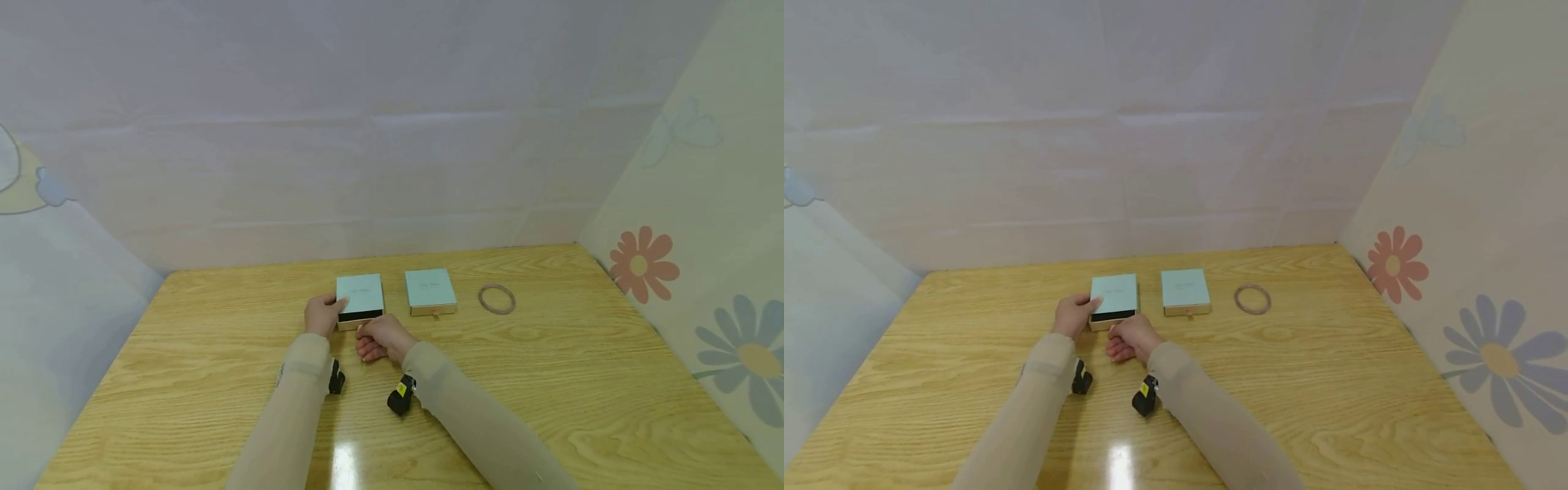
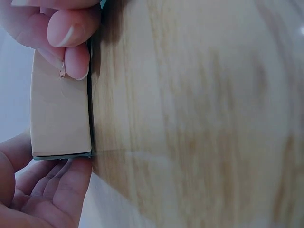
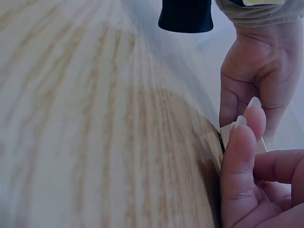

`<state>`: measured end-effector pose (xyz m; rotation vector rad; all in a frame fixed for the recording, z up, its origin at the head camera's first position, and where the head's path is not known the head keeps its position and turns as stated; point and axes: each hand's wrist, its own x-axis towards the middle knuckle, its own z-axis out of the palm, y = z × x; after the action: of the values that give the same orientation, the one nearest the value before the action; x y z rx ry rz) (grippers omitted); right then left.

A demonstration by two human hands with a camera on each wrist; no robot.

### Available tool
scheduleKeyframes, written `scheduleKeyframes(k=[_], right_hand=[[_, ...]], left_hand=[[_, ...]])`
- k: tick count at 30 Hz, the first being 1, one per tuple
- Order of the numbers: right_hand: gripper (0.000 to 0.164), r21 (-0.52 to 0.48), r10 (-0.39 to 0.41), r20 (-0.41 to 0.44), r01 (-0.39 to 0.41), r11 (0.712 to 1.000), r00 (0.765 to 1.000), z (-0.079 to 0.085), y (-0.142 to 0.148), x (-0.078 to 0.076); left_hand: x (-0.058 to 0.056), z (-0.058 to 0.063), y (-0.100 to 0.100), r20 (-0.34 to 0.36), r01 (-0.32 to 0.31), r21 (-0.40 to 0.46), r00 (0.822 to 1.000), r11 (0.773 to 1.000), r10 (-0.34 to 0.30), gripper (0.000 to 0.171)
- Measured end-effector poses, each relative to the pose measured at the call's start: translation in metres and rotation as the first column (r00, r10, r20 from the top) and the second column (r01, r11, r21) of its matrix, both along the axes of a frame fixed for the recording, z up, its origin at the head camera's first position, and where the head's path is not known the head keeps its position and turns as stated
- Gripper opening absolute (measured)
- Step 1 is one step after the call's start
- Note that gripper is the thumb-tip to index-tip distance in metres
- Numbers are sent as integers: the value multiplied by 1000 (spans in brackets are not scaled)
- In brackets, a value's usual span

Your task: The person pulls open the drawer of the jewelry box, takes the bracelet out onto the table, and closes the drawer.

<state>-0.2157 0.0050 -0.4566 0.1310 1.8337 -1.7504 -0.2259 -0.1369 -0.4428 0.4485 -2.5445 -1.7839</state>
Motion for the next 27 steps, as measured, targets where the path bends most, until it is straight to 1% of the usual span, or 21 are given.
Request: scheduleKeyframes(k=[11, 15, 19, 27], right_hand=[[14, 0, -11, 5, 11, 1000, 1000, 0, -1, -3], [14, -2, 0, -1, 0, 1000, 1000, 0, 0, -3], [15, -2, 7, -4, -7, 1000, 1000, 0, 0, -4], [15, 3, -1, 2, 1, 1000, 1000, -3, -1, -7]], left_hand=[[-3, -3, 0, 17, -3, -3, 1000, 1000, 3, 41], [-2, -1, 1, 6, 3, -19, 1000, 1000, -2, 40], [-2, -1, 1, 9, 4, -26, 1000, 1000, -4, 40], [-2, 0, 0, 9, 1, -31, 1000, 1000, 0, 39]])
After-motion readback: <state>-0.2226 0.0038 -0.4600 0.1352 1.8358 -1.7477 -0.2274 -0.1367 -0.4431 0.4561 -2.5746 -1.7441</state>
